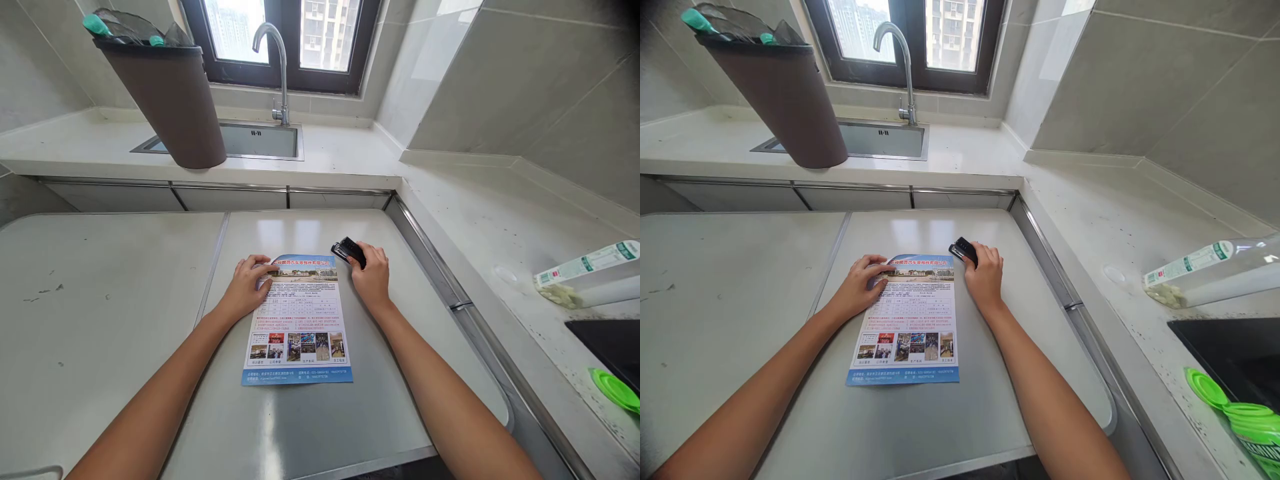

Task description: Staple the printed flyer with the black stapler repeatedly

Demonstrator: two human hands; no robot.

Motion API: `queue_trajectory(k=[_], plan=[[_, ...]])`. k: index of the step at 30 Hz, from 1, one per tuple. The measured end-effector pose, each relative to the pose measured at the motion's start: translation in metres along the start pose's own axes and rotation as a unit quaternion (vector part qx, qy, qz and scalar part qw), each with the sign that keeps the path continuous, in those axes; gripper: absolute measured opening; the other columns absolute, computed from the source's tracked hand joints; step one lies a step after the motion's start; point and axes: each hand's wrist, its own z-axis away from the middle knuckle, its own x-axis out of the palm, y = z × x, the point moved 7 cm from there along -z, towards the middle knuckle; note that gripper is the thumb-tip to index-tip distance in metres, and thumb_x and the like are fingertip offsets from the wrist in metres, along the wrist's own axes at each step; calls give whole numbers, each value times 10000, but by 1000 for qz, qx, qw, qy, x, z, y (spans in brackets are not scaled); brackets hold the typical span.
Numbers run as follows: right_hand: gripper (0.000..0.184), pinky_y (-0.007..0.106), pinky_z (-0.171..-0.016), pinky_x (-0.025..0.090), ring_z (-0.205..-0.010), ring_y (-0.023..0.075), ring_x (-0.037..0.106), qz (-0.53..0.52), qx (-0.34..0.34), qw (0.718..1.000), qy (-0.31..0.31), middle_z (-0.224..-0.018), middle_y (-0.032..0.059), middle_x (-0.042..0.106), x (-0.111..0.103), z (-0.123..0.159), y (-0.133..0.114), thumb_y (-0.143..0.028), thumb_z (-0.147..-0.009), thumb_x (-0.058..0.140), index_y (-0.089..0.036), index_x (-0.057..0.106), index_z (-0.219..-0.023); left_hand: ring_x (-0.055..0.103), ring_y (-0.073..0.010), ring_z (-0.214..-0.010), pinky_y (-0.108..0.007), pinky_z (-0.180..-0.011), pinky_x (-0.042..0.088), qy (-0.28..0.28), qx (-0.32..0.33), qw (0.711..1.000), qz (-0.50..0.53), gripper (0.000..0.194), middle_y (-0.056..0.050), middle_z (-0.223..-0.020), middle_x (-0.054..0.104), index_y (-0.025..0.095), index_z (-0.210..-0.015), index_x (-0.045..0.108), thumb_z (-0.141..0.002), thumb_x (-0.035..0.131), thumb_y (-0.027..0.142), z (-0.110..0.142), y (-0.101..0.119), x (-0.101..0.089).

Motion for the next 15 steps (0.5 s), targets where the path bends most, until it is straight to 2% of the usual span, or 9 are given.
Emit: queue_trajectory(k=[4, 6, 9, 15], plan=[[291, 505, -892, 432, -1031, 345, 570, 7, 25, 999, -32, -1144, 122, 729, 8, 1, 7, -221, -932, 574, -219, 663, -1210, 592, -300, -1220, -525, -1117, 433, 10, -8, 1000, 27, 353, -93, -1383, 586, 243, -1127, 764, -833, 578, 181, -1, -2, -5], [313, 506, -898, 418, -1040, 347, 574, 8, 32, 998, -45, -1150, 119, 728, 10, 1, 7, -208, -924, 575, -227, 665, -1223, 601, -303, -1197, -505, -1079, 458, 16, -17, 999, 34, 349, -85, -1297, 645, 239, -1102, 772, -824, 573, 170, -1, -3, -7], [350, 510, -926, 400, -1100, 354, 575, 6, 38, 998, -58, -1190, 122, 712, 12, 1, 7, -194, -917, 568, -233, 654, -1253, 648, -263, -1049, -425, -919, 526, 29, -38, 997, 62, 290, -77, -1142, 685, 231, -1057, 770, -874, 549, 193, -2, -6, -10], [372, 485, -949, 379, -1118, 339, 601, 29, 37, 994, -97, -1183, 123, 707, 15, -1, 2, -144, -883, 555, -218, 642, -1237, 625, -195, -874, -334, -731, 485, 99, -63, 984, 131, 243, -76, -1131, 648, 210, -1034, 735, -954, 506, 220, -1, -14, -22]])
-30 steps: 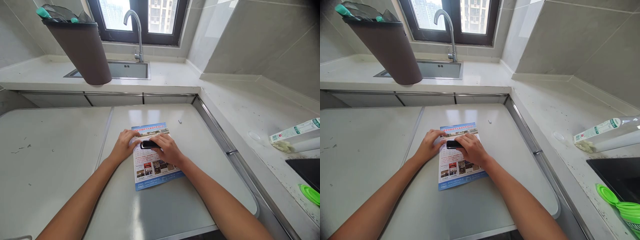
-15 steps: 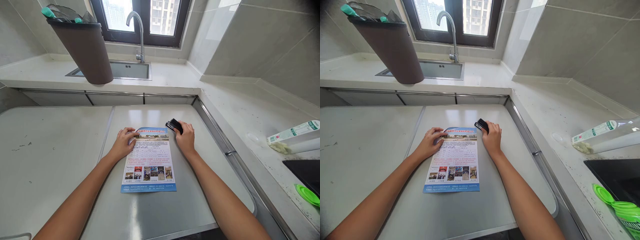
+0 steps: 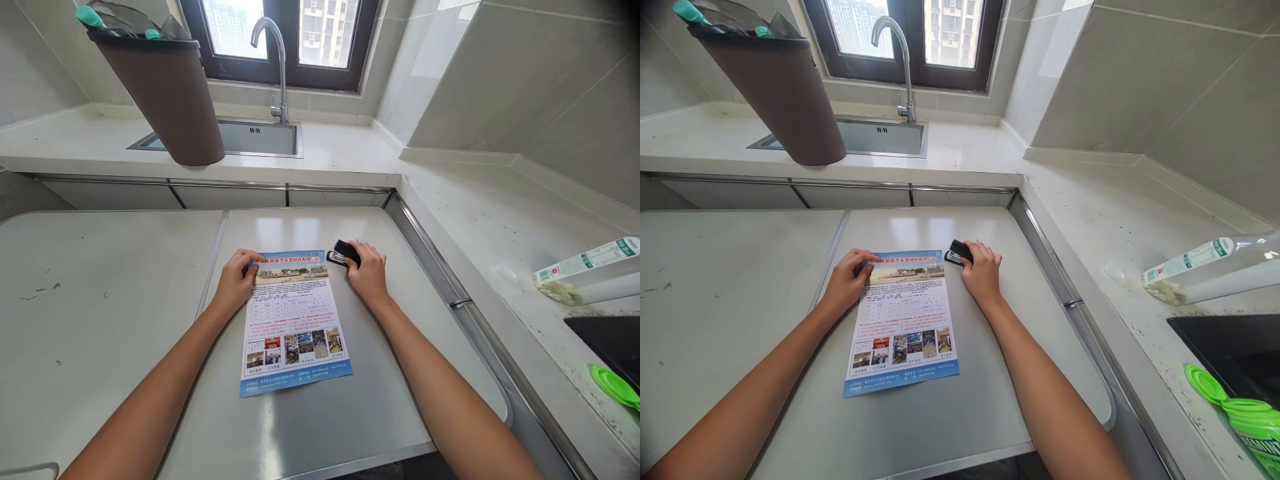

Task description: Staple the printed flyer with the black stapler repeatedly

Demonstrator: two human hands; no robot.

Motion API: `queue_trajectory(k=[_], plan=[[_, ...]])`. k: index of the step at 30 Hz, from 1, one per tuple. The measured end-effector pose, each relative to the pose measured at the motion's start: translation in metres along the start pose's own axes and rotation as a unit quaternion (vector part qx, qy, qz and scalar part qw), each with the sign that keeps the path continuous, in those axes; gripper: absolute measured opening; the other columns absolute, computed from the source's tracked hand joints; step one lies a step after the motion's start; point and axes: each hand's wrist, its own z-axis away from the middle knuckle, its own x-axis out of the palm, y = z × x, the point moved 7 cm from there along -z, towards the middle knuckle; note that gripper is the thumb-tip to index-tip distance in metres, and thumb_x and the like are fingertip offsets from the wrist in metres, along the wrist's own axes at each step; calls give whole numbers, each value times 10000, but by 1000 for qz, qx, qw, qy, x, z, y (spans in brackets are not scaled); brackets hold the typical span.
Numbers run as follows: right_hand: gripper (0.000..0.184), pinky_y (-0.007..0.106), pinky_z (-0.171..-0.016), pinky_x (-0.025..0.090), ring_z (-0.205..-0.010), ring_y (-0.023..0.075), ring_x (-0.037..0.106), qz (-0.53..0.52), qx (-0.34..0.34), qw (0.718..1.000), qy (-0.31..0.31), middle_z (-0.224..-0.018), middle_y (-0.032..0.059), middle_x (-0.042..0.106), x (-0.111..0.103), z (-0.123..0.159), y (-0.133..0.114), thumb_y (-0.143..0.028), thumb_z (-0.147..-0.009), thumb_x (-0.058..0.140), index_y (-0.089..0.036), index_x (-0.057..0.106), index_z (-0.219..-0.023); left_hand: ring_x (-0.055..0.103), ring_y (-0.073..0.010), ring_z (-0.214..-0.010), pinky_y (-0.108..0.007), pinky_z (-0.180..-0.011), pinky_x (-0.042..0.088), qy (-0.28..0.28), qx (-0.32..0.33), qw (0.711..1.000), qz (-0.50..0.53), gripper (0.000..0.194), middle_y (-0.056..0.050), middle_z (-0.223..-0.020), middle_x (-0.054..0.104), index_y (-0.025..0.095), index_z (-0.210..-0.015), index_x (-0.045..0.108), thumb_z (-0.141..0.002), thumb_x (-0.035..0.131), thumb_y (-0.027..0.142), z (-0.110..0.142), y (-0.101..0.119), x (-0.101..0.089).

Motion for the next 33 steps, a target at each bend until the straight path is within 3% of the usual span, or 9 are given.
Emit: queue_trajectory(k=[3, 9, 16, 22, 33], plan=[[365, 463, -957, 358, -1121, 324, 609, -1, -37, 999, -31, -1187, 122, 712, 3, 1, -9, -152, -881, 554, -213, 629, -1233, 603, -173, -783, -322, -674, 453, 28, -21, 999, 25, 236, -64, -1148, 636, 220, -1046, 735, -950, 519, 222, 0, -4, -6], [284, 423, -947, 343, -1068, 292, 625, -19, -76, 995, -64, -1129, 98, 724, 2, 5, -23, -202, -858, 576, -214, 625, -1138, 626, -211, -887, -344, -728, 468, 66, -44, 995, 52, 232, -69, -1136, 648, 215, -1014, 744, -924, 531, 208, 0, -7, -12], [237, 414, -971, 328, -1025, 255, 626, -50, -123, 986, -106, -1093, 67, 724, 3, 10, -36, -399, -1003, 536, -232, 649, -1127, 604, -198, -830, -347, -728, 458, 72, -63, 995, 39, 244, -61, -1090, 667, 210, -1022, 747, -899, 539, 180, 0, -11, -11], [312, 429, -1010, 312, -1049, 236, 609, -52, -165, 976, -133, -1173, 54, 711, 9, 14, -44, -313, -1052, 478, -282, 631, -1322, 618, -200, -856, -340, -736, 462, 66, -54, 995, 46, 239, -62, -1093, 660, 213, -1020, 748, -905, 540, 185, -1, -13, -8], [335, 452, -1007, 318, -1068, 238, 584, -20, -173, 977, -127, -1198, 40, 704, 11, 17, -50, -260, -1047, 498, -316, 646, -1342, 610, -196, -824, -347, -724, 465, 63, -57, 996, 33, 247, -64, -1086, 674, 210, -1021, 756, -908, 539, 181, -1, -9, -9]])
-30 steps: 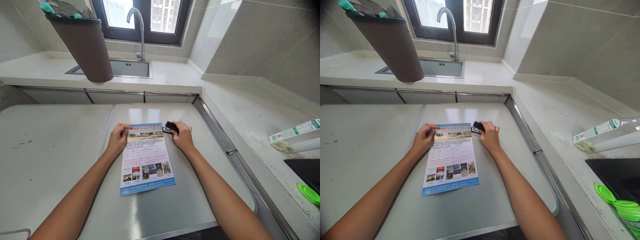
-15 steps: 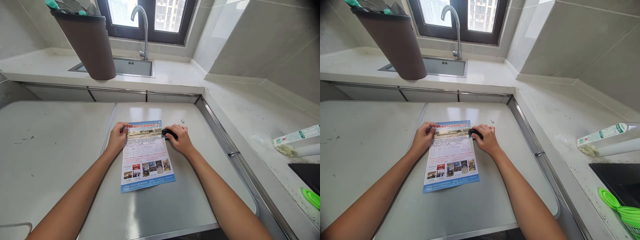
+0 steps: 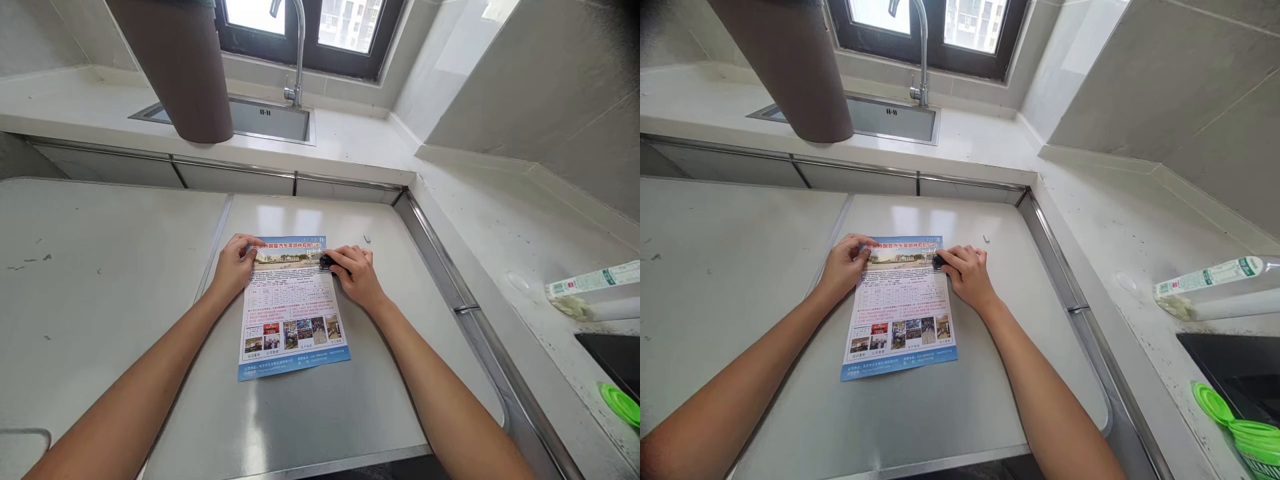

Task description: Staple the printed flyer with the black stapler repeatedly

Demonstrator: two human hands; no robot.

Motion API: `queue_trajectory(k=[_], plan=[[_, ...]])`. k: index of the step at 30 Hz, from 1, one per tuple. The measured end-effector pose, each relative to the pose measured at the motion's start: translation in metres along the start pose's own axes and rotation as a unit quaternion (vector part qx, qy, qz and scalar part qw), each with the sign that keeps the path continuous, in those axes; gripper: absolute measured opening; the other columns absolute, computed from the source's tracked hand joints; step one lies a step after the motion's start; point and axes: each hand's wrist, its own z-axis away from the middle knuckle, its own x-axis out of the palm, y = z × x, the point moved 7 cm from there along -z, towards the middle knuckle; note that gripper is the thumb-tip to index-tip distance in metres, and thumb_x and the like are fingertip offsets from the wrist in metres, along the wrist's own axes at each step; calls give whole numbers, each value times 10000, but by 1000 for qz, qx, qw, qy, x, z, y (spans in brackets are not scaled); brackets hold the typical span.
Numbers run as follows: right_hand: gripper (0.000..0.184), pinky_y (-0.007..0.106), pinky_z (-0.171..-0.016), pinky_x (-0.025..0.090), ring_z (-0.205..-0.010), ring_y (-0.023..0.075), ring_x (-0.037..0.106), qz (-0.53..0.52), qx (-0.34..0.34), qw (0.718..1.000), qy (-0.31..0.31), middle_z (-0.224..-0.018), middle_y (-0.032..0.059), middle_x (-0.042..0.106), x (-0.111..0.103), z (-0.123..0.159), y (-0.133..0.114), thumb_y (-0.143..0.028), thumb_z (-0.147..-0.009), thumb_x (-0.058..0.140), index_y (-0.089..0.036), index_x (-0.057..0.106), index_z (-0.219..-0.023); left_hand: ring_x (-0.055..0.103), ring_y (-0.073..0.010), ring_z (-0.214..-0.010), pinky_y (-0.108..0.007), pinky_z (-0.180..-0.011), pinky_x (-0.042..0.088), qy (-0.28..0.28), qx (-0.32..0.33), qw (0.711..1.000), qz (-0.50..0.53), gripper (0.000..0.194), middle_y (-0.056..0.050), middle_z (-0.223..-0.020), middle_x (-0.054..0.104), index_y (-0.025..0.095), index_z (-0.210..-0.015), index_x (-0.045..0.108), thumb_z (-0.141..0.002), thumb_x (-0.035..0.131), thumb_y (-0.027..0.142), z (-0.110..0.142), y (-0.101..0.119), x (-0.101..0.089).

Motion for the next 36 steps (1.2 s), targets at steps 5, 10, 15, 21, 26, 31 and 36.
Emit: queue_trajectory(k=[5, 10, 15, 21, 26, 31, 36], plan=[[327, 461, -1018, 308, -1065, 248, 574, 24, -3, 1000, -6, -1196, 50, 703, 2, 0, -2, -287, -1058, 473, -311, 652, -1332, 633, -217, -902, -359, -761, 477, 0, -4, 1000, 10, 240, -71, -1092, 674, 214, -1005, 756, -908, 539, 182, 1, 3, 0], [326, 458, -1003, 304, -1057, 254, 565, 43, -6, 999, -8, -1181, 56, 704, 3, 0, -3, -287, -1057, 463, -306, 653, -1322, 633, -218, -896, -363, -754, 473, 2, -2, 1000, 18, 227, -74, -1105, 672, 216, -987, 748, -896, 542, 183, 1, 1, 1], [319, 455, -990, 295, -1041, 251, 563, 51, -9, 999, -11, -1164, 53, 708, 4, -1, -5, -275, -1045, 478, -308, 658, -1306, 613, -207, -839, -360, -720, 461, 1, 2, 1000, 18, 224, -73, -1090, 675, 213, -982, 746, -889, 543, 191, 0, 0, 2], [334, 466, -980, 305, -1049, 264, 553, 47, 9, 999, -22, -1173, 60, 700, 5, -1, -5, -267, -1035, 477, -327, 663, -1306, 586, -189, -765, -370, -719, 463, 0, -4, 1000, 13, 217, -75, -1087, 670, 208, -973, 743, -885, 544, 200, 1, -1, 2], [349, 466, -976, 328, -1060, 273, 545, 30, 17, 999, -19, -1168, 65, 694, 5, 0, -4, -282, -1038, 467, -338, 662, -1321, 584, -181, -752, -362, -715, 466, 2, -5, 1000, 17, 215, -68, -1093, 660, 215, -976, 748, -894, 552, 183, 1, -5, 3], [334, 471, -983, 316, -1050, 271, 549, 29, 17, 999, -21, -1165, 63, 695, 5, 0, -5, -275, -1040, 462, -322, 670, -1298, 542, -167, -711, -342, -677, 437, 2, 3, 1000, 18, 218, -50, -1078, 665, 223, -976, 748, -894, 557, 157, 2, -5, 3], [321, 468, -972, 310, -1038, 263, 551, 39, 7, 999, -23, -1157, 58, 694, 4, 0, -7, -263, -1033, 477, -309, 670, -1285, 531, -158, -680, -345, -670, 443, 2, -3, 1000, 13, 211, -54, -1072, 665, 218, -969, 752, -889, 564, 162, 1, -4, 2]])
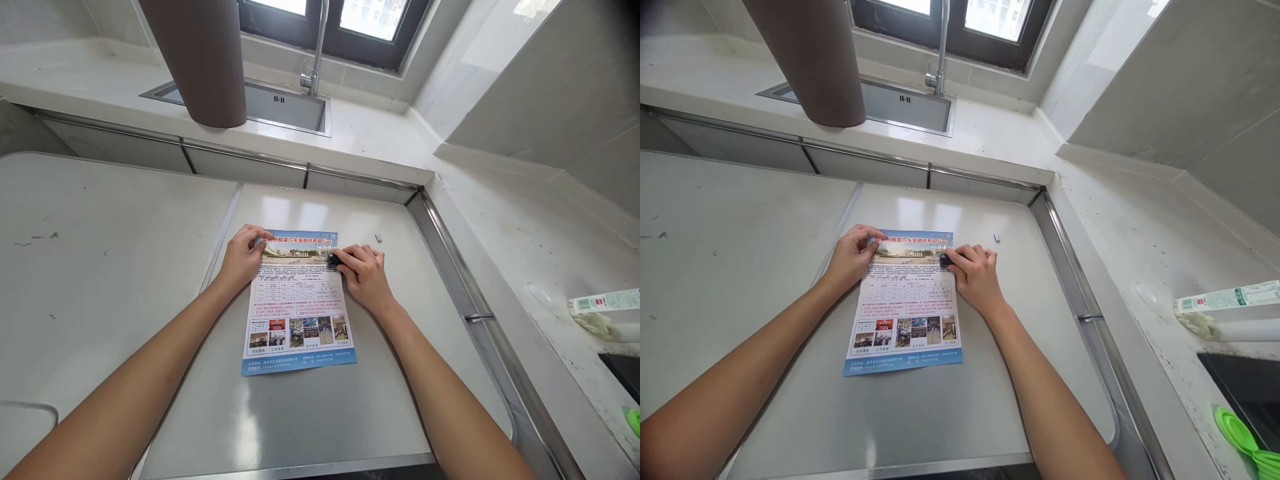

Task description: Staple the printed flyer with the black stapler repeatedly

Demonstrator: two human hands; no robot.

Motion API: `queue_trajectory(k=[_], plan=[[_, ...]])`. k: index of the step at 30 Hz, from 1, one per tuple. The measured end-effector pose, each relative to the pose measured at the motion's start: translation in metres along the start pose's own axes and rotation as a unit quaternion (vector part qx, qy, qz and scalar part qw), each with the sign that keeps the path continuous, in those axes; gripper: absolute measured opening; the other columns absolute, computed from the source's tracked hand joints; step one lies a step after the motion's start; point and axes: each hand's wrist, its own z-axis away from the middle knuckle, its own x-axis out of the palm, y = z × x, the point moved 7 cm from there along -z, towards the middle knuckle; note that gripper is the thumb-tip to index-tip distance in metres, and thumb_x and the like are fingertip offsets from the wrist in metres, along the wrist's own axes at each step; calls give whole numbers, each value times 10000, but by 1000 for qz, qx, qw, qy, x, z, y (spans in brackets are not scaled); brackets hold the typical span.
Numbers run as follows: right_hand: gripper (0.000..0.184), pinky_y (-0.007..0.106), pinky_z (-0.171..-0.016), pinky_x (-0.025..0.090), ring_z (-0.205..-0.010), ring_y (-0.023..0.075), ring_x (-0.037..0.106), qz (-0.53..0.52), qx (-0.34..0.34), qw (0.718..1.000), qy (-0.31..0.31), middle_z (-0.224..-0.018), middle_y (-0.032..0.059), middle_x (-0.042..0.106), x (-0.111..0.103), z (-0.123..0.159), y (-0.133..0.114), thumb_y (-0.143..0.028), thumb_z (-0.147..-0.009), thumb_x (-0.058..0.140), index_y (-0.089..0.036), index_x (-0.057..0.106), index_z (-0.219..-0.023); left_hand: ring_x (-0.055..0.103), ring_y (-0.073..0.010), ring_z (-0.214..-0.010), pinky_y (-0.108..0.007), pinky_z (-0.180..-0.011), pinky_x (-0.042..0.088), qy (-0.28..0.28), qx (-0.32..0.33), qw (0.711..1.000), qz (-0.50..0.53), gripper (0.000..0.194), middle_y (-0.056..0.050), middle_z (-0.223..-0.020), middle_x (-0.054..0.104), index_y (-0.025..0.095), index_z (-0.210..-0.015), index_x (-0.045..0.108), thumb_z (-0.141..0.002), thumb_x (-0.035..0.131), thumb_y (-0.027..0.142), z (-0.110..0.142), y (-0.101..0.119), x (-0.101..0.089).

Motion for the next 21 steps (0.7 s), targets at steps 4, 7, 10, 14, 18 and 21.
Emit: queue_trajectory(k=[4, 7, 10, 14, 18, 21], plan=[[328, 488, -971, 305, -1044, 277, 536, 16, 5, 1000, -8, -1160, 66, 690, 0, 0, -2, -247, -1019, 482, -323, 666, -1280, 533, -160, -675, -369, -690, 475, -1, -5, 1000, -8, 214, -61, -1080, 668, 216, -979, 753, -887, 564, 178, 0, 0, 1], [346, 527, -995, 294, -1042, 286, 525, 31, 12, 999, -14, -1154, 72, 687, 2, 0, -6, -203, -1000, 486, -334, 659, -1270, 547, -162, -690, -370, -701, 491, -1, -8, 1000, -4, 216, -61, -1080, 666, 219, -977, 754, -887, 564, 172, 0, -1, 2], [392, 613, -1056, 244, -1047, 302, 508, 60, 12, 998, -18, -1136, 76, 685, 7, 1, -12, -136, -960, 491, -348, 658, -1243, 556, -162, -696, -361, -689, 495, 1, -10, 1000, 0, 215, -57, -1072, 660, 223, -969, 759, -886, 572, 157, 0, -2, 1], [461, 704, -1104, 155, -1072, 324, 489, 92, 3, 996, -8, -1128, 88, 675, 10, 2, -20, -81, -917, 495, -370, 654, -1239, 573, -171, -707, -368, -700, 507, -1, -14, 1000, -5, 209, -63, -1083, 667, 215, -974, 755, -893, 564, 190, -1, -2, 1], [422, 640, -1104, 241, -1079, 309, 508, 76, -3, 997, -16, -1157, 81, 673, 5, 1, -18, -135, -965, 484, -363, 629, -1289, 648, -224, -895, -385, -808, 533, -8, -4, 1000, -19, 236, -72, -1108, 682, 222, -996, 749, -906, 533, 193, 0, 0, 2], [425, 543, -1065, 333, -1073, 289, 537, 56, -12, 998, -28, -1193, 75, 675, -1, 2, -11, -157, -990, 468, -338, 587, -1356, 660, -256, -1015, -404, -874, 528, -9, 23, 999, -42, 249, -79, -1099, 697, 224, -980, 740, -918, 505, 171, 1, 5, 2]])
